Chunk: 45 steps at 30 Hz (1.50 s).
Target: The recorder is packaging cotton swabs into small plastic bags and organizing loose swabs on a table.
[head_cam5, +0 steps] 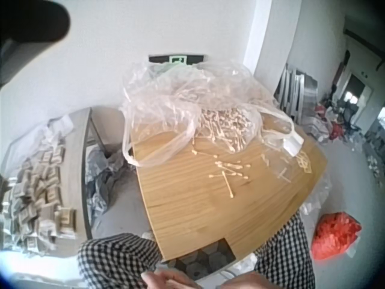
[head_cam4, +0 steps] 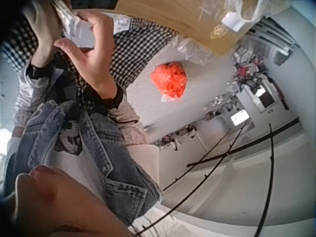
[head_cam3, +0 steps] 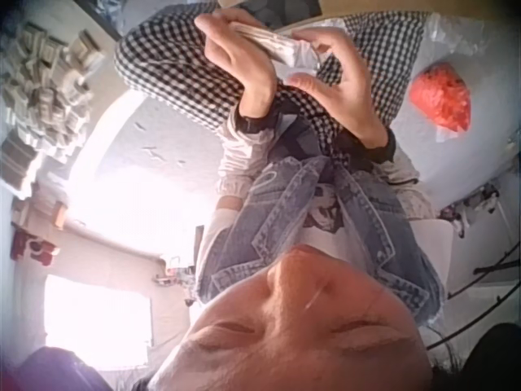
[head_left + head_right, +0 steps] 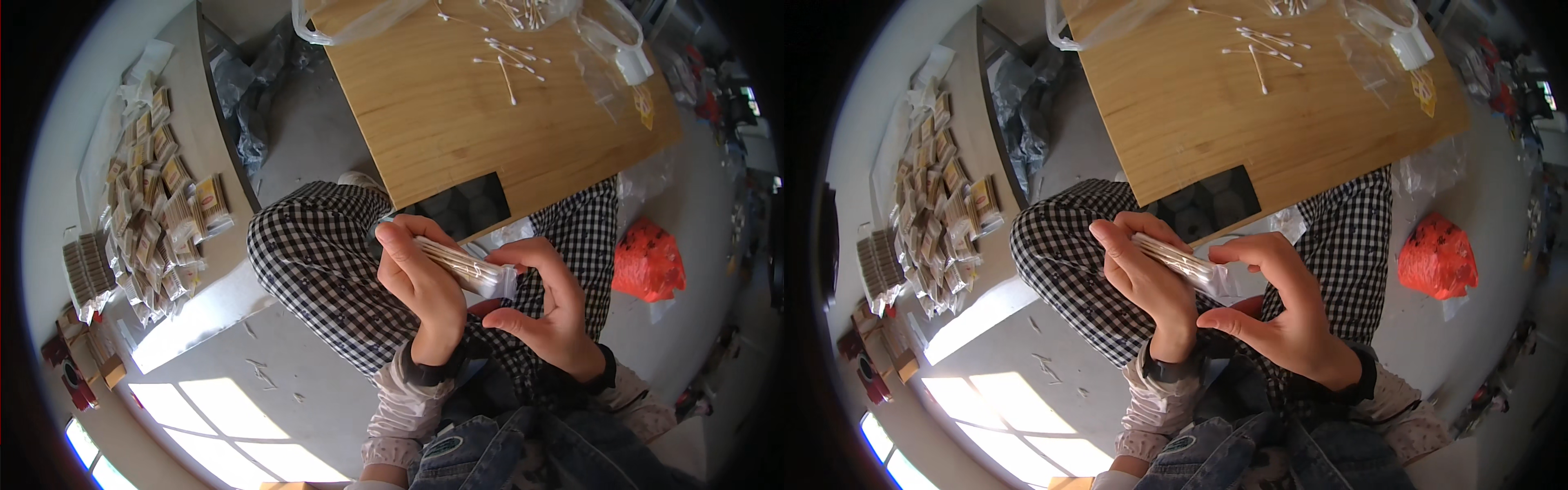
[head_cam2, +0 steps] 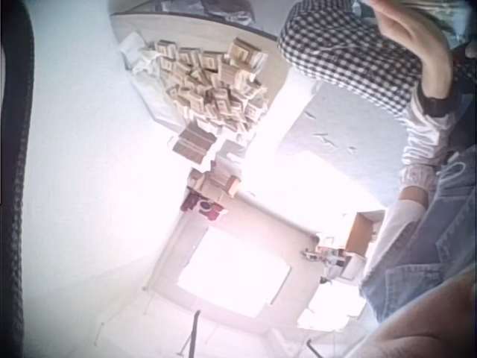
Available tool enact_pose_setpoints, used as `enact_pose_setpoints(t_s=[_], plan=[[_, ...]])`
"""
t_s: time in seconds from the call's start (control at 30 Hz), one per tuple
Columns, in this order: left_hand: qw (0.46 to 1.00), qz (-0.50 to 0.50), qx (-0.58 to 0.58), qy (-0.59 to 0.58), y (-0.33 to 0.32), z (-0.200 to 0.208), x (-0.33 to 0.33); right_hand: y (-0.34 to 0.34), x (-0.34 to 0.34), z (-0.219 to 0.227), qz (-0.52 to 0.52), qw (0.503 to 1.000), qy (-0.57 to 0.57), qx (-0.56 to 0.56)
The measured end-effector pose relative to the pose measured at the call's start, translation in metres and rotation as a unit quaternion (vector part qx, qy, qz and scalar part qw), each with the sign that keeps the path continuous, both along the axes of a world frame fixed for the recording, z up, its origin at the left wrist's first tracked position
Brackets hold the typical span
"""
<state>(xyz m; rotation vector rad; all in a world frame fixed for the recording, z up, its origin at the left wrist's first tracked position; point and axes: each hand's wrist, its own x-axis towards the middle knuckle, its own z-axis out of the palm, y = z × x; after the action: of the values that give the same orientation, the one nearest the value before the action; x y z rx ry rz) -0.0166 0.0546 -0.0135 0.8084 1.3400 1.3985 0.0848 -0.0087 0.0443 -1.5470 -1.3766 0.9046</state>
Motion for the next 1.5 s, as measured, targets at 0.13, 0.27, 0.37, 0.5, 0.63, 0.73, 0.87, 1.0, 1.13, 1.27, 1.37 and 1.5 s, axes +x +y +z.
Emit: enact_pose_setpoints(t_s=[0.13,0.27,0.37,0.5,0.63,0.73,0.87,1.0,1.13,1.27,1.37,1.5], plan=[[0.998,-0.043,-0.019,-0.038,-0.003,0.004,0.01,-0.013,0.011,-0.024,-0.069,0.995,0.074,-0.001],[0.966,-0.197,0.071,-0.149,-0.01,-0.001,0.011,-0.004,0.026,-0.02,-0.128,0.971,0.198,0.031],[0.946,-0.258,0.066,-0.184,-0.01,0.001,0.017,0.002,0.045,-0.017,-0.155,0.956,0.248,0.004],[0.947,-0.288,0.082,-0.113,-0.009,0.004,0.025,0.004,0.068,-0.019,-0.161,0.941,0.298,0.001],[0.946,-0.287,0.14,-0.054,-0.011,0.007,0.035,0.005,0.081,-0.027,-0.123,0.897,0.425,-0.007],[0.947,-0.284,0.149,-0.024,-0.012,0.009,0.039,0.003,0.084,-0.032,-0.097,0.869,0.485,0.0],[0.938,-0.309,0.153,0.014,-0.014,0.012,0.041,0.001,0.092,-0.037,-0.127,0.911,0.387,0.066],[0.939,-0.311,0.147,0.0,-0.015,0.013,0.042,0.003,0.099,-0.035,-0.126,0.941,0.3,0.096],[0.938,-0.328,0.108,0.016,-0.015,0.014,0.041,0.007,0.099,-0.029,-0.133,0.946,0.269,0.124],[0.914,-0.289,0.208,0.193,0.005,0.018,0.037,0.021,0.103,-0.014,-0.098,0.982,-0.041,0.155],[0.905,-0.307,0.23,0.185,0.023,0.018,0.037,0.04,0.105,-0.018,-0.026,0.945,-0.252,0.207],[0.916,-0.325,0.191,0.139,0.036,0.003,0.038,0.053,0.101,-0.04,-0.001,0.945,-0.237,0.227]])
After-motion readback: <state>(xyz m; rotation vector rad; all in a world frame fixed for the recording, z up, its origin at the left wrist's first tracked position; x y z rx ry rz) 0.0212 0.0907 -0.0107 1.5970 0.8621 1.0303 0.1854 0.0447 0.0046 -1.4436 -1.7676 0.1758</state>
